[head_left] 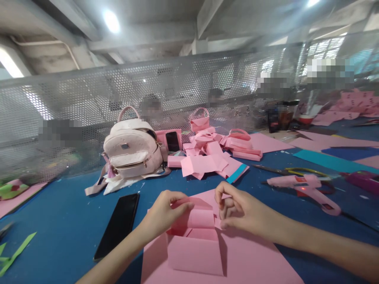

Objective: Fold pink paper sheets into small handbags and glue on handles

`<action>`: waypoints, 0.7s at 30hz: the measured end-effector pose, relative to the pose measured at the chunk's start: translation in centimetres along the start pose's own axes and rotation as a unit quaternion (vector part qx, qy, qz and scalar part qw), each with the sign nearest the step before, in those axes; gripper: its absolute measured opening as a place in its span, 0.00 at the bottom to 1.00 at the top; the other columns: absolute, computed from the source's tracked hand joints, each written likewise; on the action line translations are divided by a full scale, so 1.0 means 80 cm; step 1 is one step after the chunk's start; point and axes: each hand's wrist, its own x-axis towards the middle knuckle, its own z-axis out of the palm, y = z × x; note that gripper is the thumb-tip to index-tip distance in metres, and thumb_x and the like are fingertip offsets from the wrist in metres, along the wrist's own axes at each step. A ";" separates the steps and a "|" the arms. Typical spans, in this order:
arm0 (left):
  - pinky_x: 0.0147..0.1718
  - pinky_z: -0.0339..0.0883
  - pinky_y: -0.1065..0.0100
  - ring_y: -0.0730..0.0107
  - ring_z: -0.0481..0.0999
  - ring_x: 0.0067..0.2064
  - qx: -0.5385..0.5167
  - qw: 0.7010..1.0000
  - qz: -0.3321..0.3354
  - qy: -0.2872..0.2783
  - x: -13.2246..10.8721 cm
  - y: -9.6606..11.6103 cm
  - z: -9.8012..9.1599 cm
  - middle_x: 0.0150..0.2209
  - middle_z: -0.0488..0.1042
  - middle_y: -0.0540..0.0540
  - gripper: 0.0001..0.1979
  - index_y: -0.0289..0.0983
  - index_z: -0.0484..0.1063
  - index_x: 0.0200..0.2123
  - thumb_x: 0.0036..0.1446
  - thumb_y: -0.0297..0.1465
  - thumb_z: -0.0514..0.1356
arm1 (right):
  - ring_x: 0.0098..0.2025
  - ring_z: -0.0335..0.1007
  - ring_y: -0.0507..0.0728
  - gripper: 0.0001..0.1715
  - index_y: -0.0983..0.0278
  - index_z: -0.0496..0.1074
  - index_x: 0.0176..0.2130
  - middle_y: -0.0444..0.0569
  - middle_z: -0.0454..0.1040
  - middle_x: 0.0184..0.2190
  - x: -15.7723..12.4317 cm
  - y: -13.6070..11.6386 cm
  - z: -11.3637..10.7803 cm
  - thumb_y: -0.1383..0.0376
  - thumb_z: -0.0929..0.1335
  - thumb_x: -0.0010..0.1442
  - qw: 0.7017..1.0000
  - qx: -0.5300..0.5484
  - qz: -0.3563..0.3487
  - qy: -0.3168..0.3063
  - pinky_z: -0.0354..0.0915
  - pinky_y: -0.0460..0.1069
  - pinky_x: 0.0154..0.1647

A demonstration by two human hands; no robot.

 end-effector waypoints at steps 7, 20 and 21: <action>0.29 0.44 0.66 0.72 0.52 0.29 0.000 1.000 0.009 -0.005 0.000 0.000 0.000 0.23 0.51 0.55 0.21 0.39 0.55 0.21 0.62 0.40 0.56 | 0.35 0.69 0.52 0.18 0.59 0.59 0.37 0.38 0.69 0.33 -0.003 -0.016 -0.010 0.72 0.73 0.57 0.997 -0.028 -0.064 -0.045 0.64 0.48 0.37; 0.30 0.46 0.66 0.72 0.54 0.29 0.003 1.000 -0.001 -0.009 -0.001 0.005 0.002 0.23 0.54 0.54 0.20 0.39 0.58 0.21 0.61 0.43 0.55 | 0.34 0.68 0.51 0.21 0.59 0.57 0.33 0.37 0.69 0.32 0.007 -0.007 -0.004 0.71 0.73 0.58 0.993 -0.050 -0.100 -0.047 0.61 0.47 0.35; 0.30 0.46 0.66 0.72 0.54 0.29 0.003 1.000 -0.001 -0.009 0.000 0.005 0.002 0.24 0.54 0.54 0.20 0.39 0.58 0.21 0.60 0.43 0.55 | 0.34 0.68 0.51 0.21 0.59 0.57 0.33 0.37 0.69 0.32 0.007 -0.008 -0.004 0.71 0.73 0.58 0.992 -0.053 -0.099 -0.049 0.61 0.47 0.35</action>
